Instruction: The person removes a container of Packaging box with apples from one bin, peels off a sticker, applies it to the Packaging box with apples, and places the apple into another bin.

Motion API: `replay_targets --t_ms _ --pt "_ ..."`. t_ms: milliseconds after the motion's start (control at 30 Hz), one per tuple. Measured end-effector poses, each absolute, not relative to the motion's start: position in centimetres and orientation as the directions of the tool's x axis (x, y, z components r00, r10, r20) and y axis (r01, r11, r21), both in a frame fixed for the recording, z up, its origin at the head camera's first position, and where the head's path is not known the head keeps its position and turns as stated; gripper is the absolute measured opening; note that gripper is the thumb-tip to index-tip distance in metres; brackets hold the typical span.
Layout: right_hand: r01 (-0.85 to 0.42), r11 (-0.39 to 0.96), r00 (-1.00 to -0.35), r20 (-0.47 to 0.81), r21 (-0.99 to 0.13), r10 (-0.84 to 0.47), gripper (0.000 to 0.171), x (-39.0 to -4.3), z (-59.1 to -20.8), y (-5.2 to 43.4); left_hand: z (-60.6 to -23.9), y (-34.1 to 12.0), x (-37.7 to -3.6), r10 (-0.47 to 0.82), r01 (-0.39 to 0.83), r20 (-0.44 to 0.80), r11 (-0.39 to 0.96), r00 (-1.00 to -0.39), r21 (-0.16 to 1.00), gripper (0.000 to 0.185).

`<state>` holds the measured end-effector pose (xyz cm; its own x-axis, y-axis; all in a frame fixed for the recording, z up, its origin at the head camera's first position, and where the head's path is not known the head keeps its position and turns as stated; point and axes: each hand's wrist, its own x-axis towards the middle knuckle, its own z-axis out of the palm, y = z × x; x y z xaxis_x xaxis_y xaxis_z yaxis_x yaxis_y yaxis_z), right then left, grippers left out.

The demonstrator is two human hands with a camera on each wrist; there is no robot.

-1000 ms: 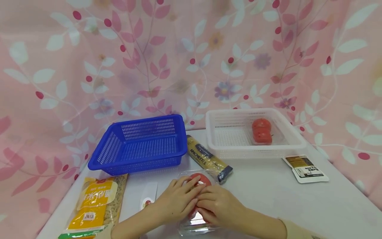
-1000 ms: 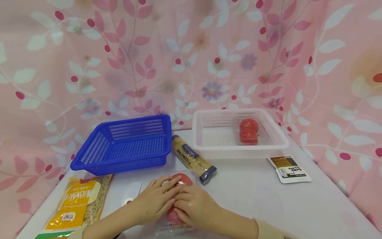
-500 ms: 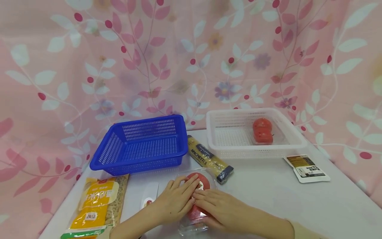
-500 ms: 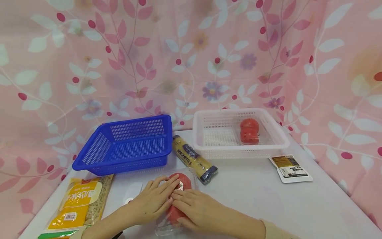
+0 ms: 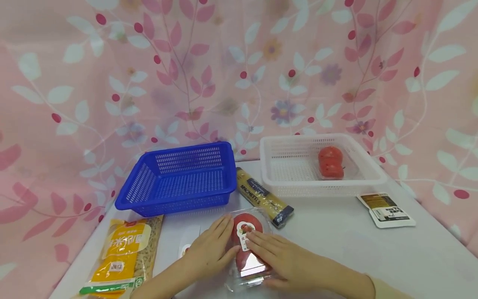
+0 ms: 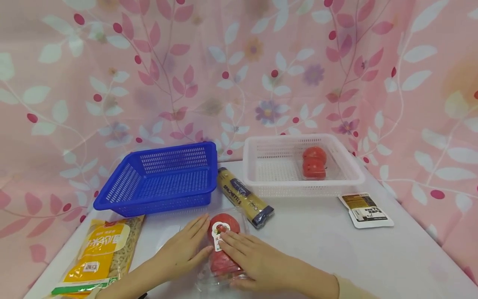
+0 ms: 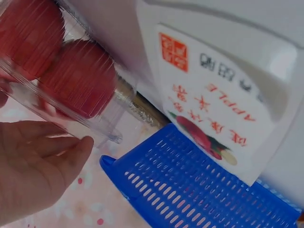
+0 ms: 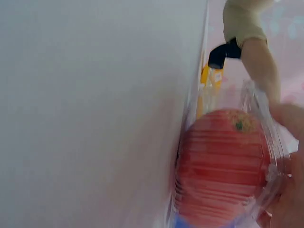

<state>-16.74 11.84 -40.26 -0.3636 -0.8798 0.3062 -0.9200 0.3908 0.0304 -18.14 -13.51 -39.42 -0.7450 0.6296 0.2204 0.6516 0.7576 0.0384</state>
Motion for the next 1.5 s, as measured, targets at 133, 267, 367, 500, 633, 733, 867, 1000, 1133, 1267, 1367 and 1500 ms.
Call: replay_targets --t_ms 133,267,367,500,633,733,867,1000,1133,1267,1367,1500 --pt "-0.912 0.403 -0.406 0.273 -0.069 -0.872 0.087 -17.3 -40.2 12.3 -39.2 -13.4 -17.2 0.628 0.656 0.297 0.755 -0.719 -0.007 0.062" --pt "-0.908 0.413 -0.415 0.282 -0.07 -0.865 0.095 -17.7 -40.2 12.5 -39.1 -13.2 -15.9 0.672 0.708 0.309 0.706 -0.673 0.007 0.065" --pt "-0.904 0.42 -0.426 0.27 -0.08 -0.864 0.096 -17.8 -40.4 12.5 -39.2 -13.1 -15.0 0.741 0.764 0.253 0.645 -0.622 -0.013 0.071" --pt "-0.89 0.445 -0.456 0.246 -0.102 -0.856 0.095 -17.8 -40.6 12.5 -39.6 -13.1 -14.6 0.835 0.82 0.199 0.545 -0.512 -0.177 0.078" --pt "-0.895 0.442 -0.441 0.275 -0.063 -0.854 0.094 -17.7 -40.9 12.3 -39.8 -13.2 -14.5 0.853 0.816 0.198 0.521 -0.483 -0.249 0.08" --pt "-0.895 0.442 -0.441 0.28 -0.062 -0.853 0.094 -17.6 -41.0 12.2 -39.8 -13.2 -14.4 0.84 0.823 0.165 0.541 -0.518 -0.175 0.079" --pt "-0.885 0.46 -0.46 0.276 -0.071 -0.844 0.095 -17.6 -41.1 12.1 -39.8 -13.4 -14.4 0.808 0.811 0.089 0.585 -0.583 -0.002 0.078" --pt "-0.868 0.496 -0.48 0.314 -0.032 -0.819 0.093 -17.5 -41.0 12.1 -39.9 -13.4 -14.9 0.773 0.776 0.065 0.627 -0.631 0.075 0.08" --pt "-0.818 0.57 -0.559 0.353 -0.085 -0.75 0.09 -17.5 -40.8 12.1 -39.6 -13.4 -15.3 0.717 0.71 0.011 0.687 -0.697 0.155 0.082" --pt "-0.754 0.625 -0.652 0.342 -0.201 -0.676 0.089 -17.6 -40.5 12.3 -39.0 -13.5 -15.3 0.628 0.588 -0.105 0.765 -0.771 0.261 0.088" --pt "-0.688 0.652 -0.726 0.302 -0.319 -0.618 0.089 -17.5 -40.3 12.7 -38.7 -13.7 -15.2 0.569 0.516 -0.136 0.806 -0.811 0.29 0.094" --pt "-0.589 0.655 -0.801 0.235 -0.473 -0.551 0.087 -17.2 -39.8 13.0 -38.5 -14.1 -15.1 0.518 0.468 -0.084 0.822 -0.851 0.324 0.101"
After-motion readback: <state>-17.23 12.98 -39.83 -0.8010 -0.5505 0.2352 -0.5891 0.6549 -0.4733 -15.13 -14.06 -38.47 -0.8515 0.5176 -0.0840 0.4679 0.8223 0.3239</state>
